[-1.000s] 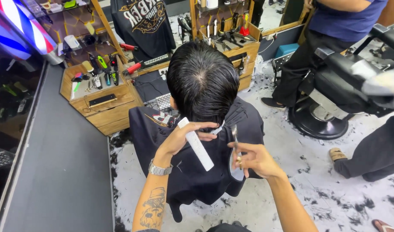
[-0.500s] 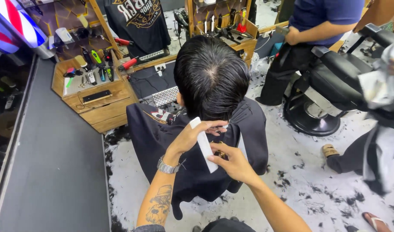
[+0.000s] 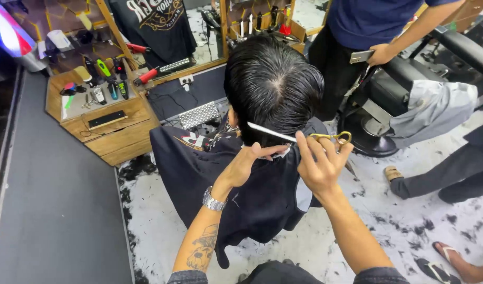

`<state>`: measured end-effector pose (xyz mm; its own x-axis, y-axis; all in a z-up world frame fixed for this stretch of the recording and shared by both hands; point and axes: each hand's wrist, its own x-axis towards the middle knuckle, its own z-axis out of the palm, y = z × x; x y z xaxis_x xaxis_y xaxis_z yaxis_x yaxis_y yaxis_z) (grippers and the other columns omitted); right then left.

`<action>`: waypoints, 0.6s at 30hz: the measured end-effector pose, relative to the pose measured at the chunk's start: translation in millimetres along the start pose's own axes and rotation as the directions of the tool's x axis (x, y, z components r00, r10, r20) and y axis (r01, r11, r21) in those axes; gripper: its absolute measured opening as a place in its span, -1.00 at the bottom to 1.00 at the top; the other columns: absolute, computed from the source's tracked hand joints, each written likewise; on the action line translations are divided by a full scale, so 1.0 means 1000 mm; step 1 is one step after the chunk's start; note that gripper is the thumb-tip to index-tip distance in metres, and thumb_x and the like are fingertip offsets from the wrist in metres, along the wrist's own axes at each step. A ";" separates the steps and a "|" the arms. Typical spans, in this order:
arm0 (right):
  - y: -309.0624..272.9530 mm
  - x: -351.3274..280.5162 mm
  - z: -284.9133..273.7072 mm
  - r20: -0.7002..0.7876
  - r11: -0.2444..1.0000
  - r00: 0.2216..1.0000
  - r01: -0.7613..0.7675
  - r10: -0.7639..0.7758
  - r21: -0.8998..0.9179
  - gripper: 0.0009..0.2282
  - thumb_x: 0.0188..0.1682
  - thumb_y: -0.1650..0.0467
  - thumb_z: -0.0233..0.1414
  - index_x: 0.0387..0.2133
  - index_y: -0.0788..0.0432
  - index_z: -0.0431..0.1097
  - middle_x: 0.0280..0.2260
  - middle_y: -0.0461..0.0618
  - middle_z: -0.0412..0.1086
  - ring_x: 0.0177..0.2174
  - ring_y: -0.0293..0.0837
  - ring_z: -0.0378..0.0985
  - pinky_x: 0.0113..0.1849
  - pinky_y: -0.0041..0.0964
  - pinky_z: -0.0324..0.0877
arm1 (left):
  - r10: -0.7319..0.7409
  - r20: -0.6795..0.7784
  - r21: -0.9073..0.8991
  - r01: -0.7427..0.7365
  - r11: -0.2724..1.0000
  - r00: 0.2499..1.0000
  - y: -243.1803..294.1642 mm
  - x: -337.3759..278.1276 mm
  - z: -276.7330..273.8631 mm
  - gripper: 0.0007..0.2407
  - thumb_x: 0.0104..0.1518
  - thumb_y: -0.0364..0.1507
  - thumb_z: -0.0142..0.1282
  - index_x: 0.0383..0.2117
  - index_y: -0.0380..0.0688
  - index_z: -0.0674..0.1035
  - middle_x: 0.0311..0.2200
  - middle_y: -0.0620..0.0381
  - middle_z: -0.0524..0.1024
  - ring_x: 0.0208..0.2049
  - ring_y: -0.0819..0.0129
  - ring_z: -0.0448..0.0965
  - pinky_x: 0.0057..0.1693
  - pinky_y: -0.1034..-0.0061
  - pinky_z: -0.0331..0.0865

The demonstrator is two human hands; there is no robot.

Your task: The person uses a comb and shears to trim a client's hair in a barber shop. They repeatedly comb sections of hair and cut along the sides and back, removing small amounts of hair throughout the clip.

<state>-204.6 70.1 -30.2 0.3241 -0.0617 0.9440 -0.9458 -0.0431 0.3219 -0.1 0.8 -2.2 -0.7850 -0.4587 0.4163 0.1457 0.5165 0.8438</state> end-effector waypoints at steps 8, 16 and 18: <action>-0.014 0.000 -0.006 0.381 0.859 0.892 -0.380 0.243 0.342 -0.74 -0.10 0.64 0.01 -0.25 0.17 0.59 -0.49 -0.05 0.39 -0.38 -0.01 0.45 -0.27 -0.17 0.11 | -0.036 0.096 -0.060 0.042 0.997 0.995 -0.014 -0.015 -0.025 -0.58 0.40 -0.26 -0.40 0.04 -0.15 0.59 -0.06 -0.06 0.61 -0.10 0.28 0.55 0.10 0.36 0.39; -0.006 0.002 -0.015 0.709 0.311 0.600 -0.799 0.371 0.514 -0.86 -0.08 0.58 0.16 -0.29 0.24 0.63 -0.54 0.12 0.49 -0.47 0.06 0.49 -0.31 -0.14 0.34 | 0.131 0.171 -0.494 -0.030 0.869 0.977 -0.028 -0.019 -0.076 -0.15 0.19 0.21 -0.63 0.09 -0.41 0.49 0.01 -0.20 0.44 0.08 0.06 0.45 0.21 0.25 0.35; -0.007 0.002 -0.014 0.691 0.363 0.611 -0.789 0.386 0.495 -0.87 -0.09 0.56 0.18 -0.29 0.22 0.63 -0.54 0.08 0.49 -0.44 0.03 0.51 -0.28 -0.21 0.33 | 0.075 0.240 -0.508 0.059 0.859 0.968 -0.015 -0.002 -0.074 -0.14 0.13 0.27 -0.55 0.23 -0.29 0.37 0.08 -0.09 0.41 0.09 0.18 0.46 0.22 0.22 0.34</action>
<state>-197.9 84.2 -29.1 -0.1529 -0.7435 0.6510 -0.5887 -0.4606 -0.6643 43.8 -59.9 9.4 -0.8933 -0.2321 0.3849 0.3844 0.0492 0.9219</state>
